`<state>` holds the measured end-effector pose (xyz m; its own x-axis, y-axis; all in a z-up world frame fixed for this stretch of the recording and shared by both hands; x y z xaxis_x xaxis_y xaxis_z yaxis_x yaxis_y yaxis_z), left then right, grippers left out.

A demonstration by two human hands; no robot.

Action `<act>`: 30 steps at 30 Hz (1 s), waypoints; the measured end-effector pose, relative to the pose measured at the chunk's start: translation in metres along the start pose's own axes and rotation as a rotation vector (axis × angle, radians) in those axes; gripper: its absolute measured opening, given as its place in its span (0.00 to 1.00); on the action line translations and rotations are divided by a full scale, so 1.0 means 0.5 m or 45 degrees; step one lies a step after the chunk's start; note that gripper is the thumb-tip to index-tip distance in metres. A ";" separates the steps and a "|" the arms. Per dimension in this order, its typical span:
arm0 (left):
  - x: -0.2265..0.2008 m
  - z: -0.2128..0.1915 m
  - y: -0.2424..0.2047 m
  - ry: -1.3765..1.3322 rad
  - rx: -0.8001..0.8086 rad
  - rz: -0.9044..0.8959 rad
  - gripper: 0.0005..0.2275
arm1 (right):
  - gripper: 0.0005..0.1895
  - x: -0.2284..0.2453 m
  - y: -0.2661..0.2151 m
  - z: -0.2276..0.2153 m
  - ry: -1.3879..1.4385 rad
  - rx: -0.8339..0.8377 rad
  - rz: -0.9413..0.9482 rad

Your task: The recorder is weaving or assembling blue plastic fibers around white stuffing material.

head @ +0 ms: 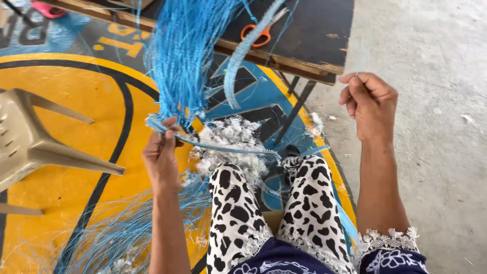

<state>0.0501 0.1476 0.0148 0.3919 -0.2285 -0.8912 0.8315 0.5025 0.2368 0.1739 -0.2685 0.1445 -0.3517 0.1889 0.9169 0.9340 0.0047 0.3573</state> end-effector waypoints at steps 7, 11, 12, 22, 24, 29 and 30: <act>0.005 0.033 -0.003 0.020 -0.048 0.135 0.09 | 0.06 0.038 -0.006 -0.075 0.011 -0.170 -0.205; 0.033 0.071 -0.003 -0.114 -0.104 0.048 0.08 | 0.07 0.059 -0.040 -0.057 -0.100 -0.236 -0.258; 0.067 0.084 -0.009 -0.279 -0.092 -0.076 0.05 | 0.07 0.063 -0.048 -0.033 -0.004 -0.121 -0.314; 0.046 0.129 -0.017 -0.489 -0.075 0.068 0.03 | 0.08 0.110 -0.055 0.140 0.858 0.361 0.161; 0.038 0.133 -0.021 -0.440 -0.072 0.096 0.03 | 0.09 0.196 -0.042 0.111 0.877 0.431 -0.040; 0.068 0.068 0.004 -0.436 -0.219 0.115 0.02 | 0.11 0.273 -0.018 -0.051 0.812 0.167 -0.366; 0.088 0.035 0.011 -0.403 -0.343 0.110 0.03 | 0.11 0.262 -0.021 -0.067 0.912 0.171 -0.325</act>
<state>0.0787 0.1257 -0.0165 0.5923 -0.3994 -0.6998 0.6741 0.7214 0.1588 0.1161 -0.2768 0.2668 -0.4692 -0.5152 0.7172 0.8022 0.0909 0.5901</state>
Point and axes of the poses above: each hand's wrist, its own y-axis towards the middle knuckle, its own z-axis out of the palm, x = y × z, the point moved 5 cm from there along y, towards the middle knuckle, and after that the axes turned 5 degrees about -y, right-handed, at the moved point
